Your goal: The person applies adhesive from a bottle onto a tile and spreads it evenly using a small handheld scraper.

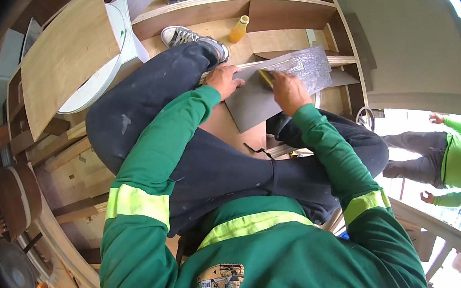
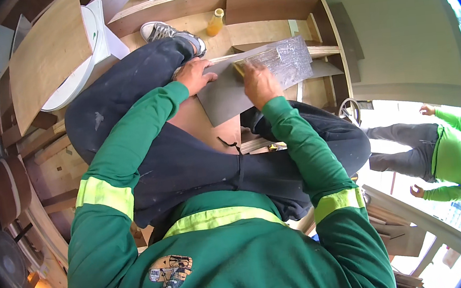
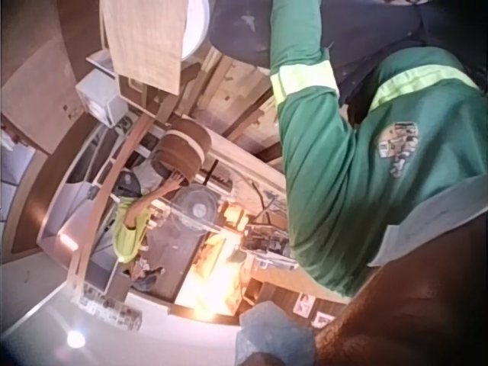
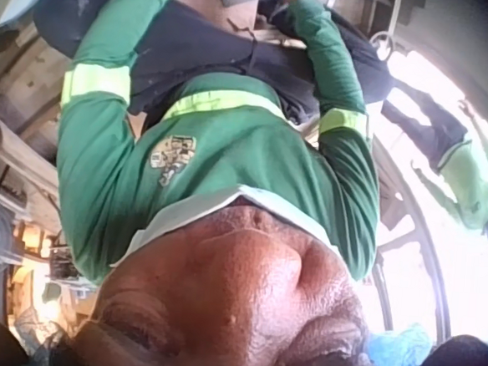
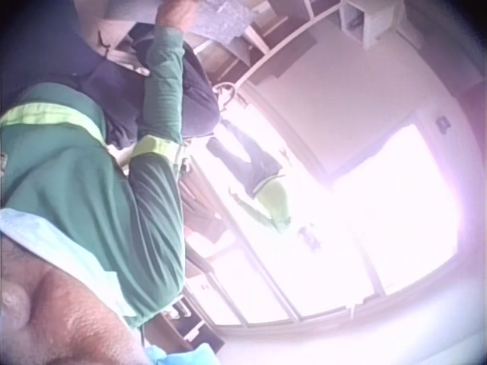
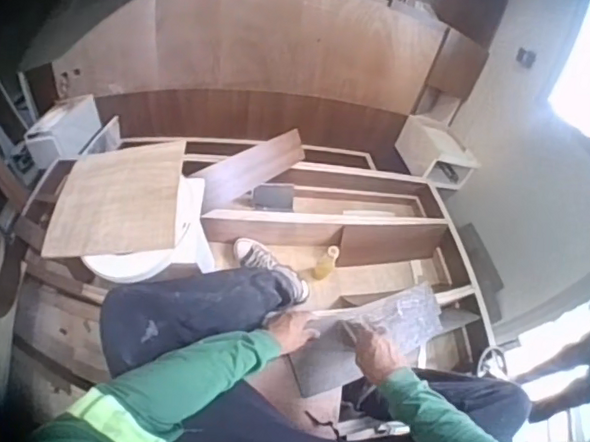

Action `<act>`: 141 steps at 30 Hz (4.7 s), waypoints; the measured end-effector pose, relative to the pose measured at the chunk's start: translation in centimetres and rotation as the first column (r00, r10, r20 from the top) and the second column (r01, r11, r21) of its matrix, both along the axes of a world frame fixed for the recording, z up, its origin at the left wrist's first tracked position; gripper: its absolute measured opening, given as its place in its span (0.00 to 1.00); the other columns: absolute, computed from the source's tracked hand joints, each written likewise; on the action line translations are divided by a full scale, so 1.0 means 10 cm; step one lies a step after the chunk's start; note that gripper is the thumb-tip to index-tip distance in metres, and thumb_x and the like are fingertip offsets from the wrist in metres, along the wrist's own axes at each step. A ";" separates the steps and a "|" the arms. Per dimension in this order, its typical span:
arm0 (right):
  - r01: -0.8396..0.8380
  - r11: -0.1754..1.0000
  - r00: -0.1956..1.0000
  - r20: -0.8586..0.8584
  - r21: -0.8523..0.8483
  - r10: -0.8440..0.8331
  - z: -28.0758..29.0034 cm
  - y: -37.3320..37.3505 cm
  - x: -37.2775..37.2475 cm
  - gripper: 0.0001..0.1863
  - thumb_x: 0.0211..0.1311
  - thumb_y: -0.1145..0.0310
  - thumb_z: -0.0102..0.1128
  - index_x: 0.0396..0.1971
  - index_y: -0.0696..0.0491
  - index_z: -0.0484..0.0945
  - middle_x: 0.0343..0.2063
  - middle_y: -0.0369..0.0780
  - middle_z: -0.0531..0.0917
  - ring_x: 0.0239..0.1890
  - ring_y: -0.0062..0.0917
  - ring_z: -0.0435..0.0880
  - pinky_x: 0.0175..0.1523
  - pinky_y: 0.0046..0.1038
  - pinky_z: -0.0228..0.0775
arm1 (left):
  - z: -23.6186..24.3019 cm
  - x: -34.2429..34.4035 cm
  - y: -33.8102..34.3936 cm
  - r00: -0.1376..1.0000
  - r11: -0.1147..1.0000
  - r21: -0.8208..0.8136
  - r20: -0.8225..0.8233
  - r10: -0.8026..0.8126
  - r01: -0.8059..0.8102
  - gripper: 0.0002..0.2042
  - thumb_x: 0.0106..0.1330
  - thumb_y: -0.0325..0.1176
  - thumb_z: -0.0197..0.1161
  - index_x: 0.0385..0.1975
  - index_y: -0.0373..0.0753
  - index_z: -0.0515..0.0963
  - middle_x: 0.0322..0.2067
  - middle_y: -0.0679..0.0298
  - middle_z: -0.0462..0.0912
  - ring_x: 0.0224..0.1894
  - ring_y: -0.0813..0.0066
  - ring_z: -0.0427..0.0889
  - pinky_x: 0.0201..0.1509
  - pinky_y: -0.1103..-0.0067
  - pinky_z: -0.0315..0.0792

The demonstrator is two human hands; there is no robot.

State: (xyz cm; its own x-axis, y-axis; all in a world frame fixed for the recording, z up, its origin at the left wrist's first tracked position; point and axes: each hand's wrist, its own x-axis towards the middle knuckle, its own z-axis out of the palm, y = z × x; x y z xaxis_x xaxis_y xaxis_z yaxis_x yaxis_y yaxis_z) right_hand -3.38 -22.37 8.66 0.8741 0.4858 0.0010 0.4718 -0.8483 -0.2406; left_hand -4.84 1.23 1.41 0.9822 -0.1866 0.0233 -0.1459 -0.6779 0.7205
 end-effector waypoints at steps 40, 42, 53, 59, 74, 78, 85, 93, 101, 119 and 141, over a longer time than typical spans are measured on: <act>0.334 0.939 0.942 0.046 -0.084 -0.331 0.27 -0.40 0.47 0.11 0.64 0.69 0.53 0.42 0.58 0.79 0.38 0.55 0.84 0.43 0.51 0.83 0.51 0.47 0.75 | -0.02 0.03 0.04 0.993 0.999 -0.039 -0.115 0.013 -0.018 0.22 0.62 0.45 0.69 0.50 0.37 0.81 0.48 0.47 0.81 0.53 0.50 0.79 0.59 0.65 0.71; 0.381 0.921 0.924 0.062 -0.076 -0.377 0.19 -0.58 0.59 0.17 0.65 0.64 0.53 0.49 0.56 0.79 0.42 0.55 0.84 0.47 0.52 0.82 0.54 0.47 0.74 | -0.09 0.05 0.03 0.996 0.999 -0.053 -0.088 0.006 -0.011 0.22 0.61 0.45 0.69 0.49 0.37 0.81 0.47 0.47 0.81 0.53 0.51 0.79 0.59 0.65 0.71; 0.457 0.871 0.881 -0.222 0.180 -0.417 -0.26 -1.52 1.37 0.21 0.57 0.63 0.66 0.48 0.58 0.82 0.41 0.47 0.87 0.43 0.39 0.86 0.52 0.34 0.74 | 0.01 0.06 -0.02 0.997 0.997 -0.077 -0.083 0.006 -0.012 0.20 0.61 0.44 0.69 0.49 0.38 0.82 0.43 0.49 0.82 0.49 0.53 0.81 0.56 0.65 0.73; 0.635 0.693 0.695 -0.644 0.341 -0.320 -0.53 -1.62 1.69 0.16 0.63 0.70 0.63 0.50 0.56 0.82 0.37 0.34 0.85 0.35 0.20 0.82 0.37 0.23 0.72 | -0.09 0.04 0.02 0.999 0.995 -0.090 -0.039 0.039 -0.042 0.19 0.61 0.43 0.70 0.48 0.39 0.82 0.42 0.49 0.82 0.48 0.52 0.81 0.55 0.65 0.73; 0.666 0.684 0.629 -0.717 0.298 -0.301 -0.38 -1.04 1.27 0.19 0.59 0.65 0.67 0.50 0.54 0.81 0.39 0.35 0.84 0.36 0.23 0.81 0.34 0.29 0.73 | -0.03 0.05 0.02 0.998 0.997 -0.078 -0.064 0.011 -0.016 0.19 0.62 0.43 0.69 0.49 0.39 0.81 0.44 0.48 0.80 0.51 0.50 0.79 0.57 0.64 0.72; 0.699 0.660 0.591 -0.743 0.275 -0.315 -0.35 -0.77 1.14 0.16 0.61 0.64 0.65 0.48 0.51 0.80 0.35 0.32 0.82 0.34 0.19 0.78 0.34 0.26 0.68 | -0.06 0.02 0.05 0.998 0.998 -0.054 -0.061 0.020 -0.024 0.20 0.62 0.43 0.68 0.49 0.38 0.81 0.45 0.48 0.80 0.51 0.50 0.79 0.58 0.64 0.71; 0.681 0.677 0.593 -0.752 0.278 -0.289 -0.35 -0.60 1.07 0.21 0.59 0.63 0.66 0.53 0.52 0.80 0.41 0.34 0.84 0.39 0.22 0.80 0.39 0.29 0.71 | -0.07 0.05 0.02 0.999 0.998 -0.064 -0.051 0.012 -0.015 0.20 0.62 0.43 0.69 0.48 0.38 0.81 0.45 0.48 0.81 0.52 0.50 0.79 0.58 0.64 0.71; 0.656 0.688 0.615 -0.748 0.310 -0.250 -0.24 -0.32 0.89 0.16 0.62 0.64 0.65 0.49 0.51 0.80 0.37 0.33 0.83 0.34 0.19 0.78 0.34 0.24 0.67 | -0.09 0.06 0.03 1.000 0.999 -0.030 -0.010 0.021 -0.021 0.20 0.61 0.44 0.69 0.48 0.38 0.82 0.45 0.48 0.81 0.51 0.50 0.80 0.58 0.65 0.71; 0.642 0.675 0.628 -0.754 0.363 -0.192 -0.21 -0.05 0.65 0.17 0.63 0.66 0.63 0.51 0.54 0.79 0.36 0.33 0.83 0.33 0.18 0.79 0.34 0.24 0.69 | -0.04 0.08 0.04 0.997 0.999 -0.035 -0.081 -0.004 0.002 0.21 0.61 0.45 0.69 0.49 0.37 0.82 0.46 0.47 0.82 0.52 0.50 0.80 0.60 0.65 0.71; 0.475 0.771 0.840 -0.479 0.424 -0.254 -0.14 0.42 0.19 0.19 0.58 0.68 0.65 0.49 0.59 0.82 0.42 0.45 0.87 0.44 0.30 0.84 0.53 0.32 0.74 | 0.14 -0.05 0.41 0.972 0.990 0.103 -0.204 0.119 -0.099 0.31 0.57 0.50 0.73 0.48 0.28 0.73 0.44 0.46 0.82 0.50 0.55 0.81 0.56 0.67 0.74; 0.772 0.534 0.555 -0.775 0.346 -0.301 -0.27 -0.35 0.42 0.14 0.63 0.64 0.65 0.46 0.52 0.78 0.39 0.33 0.81 0.40 0.21 0.76 0.41 0.29 0.68 | 0.04 -0.30 -0.04 0.847 0.708 -0.465 -0.300 0.438 -0.531 0.13 0.65 0.29 0.64 0.48 0.35 0.76 0.39 0.59 0.84 0.41 0.73 0.83 0.45 0.75 0.77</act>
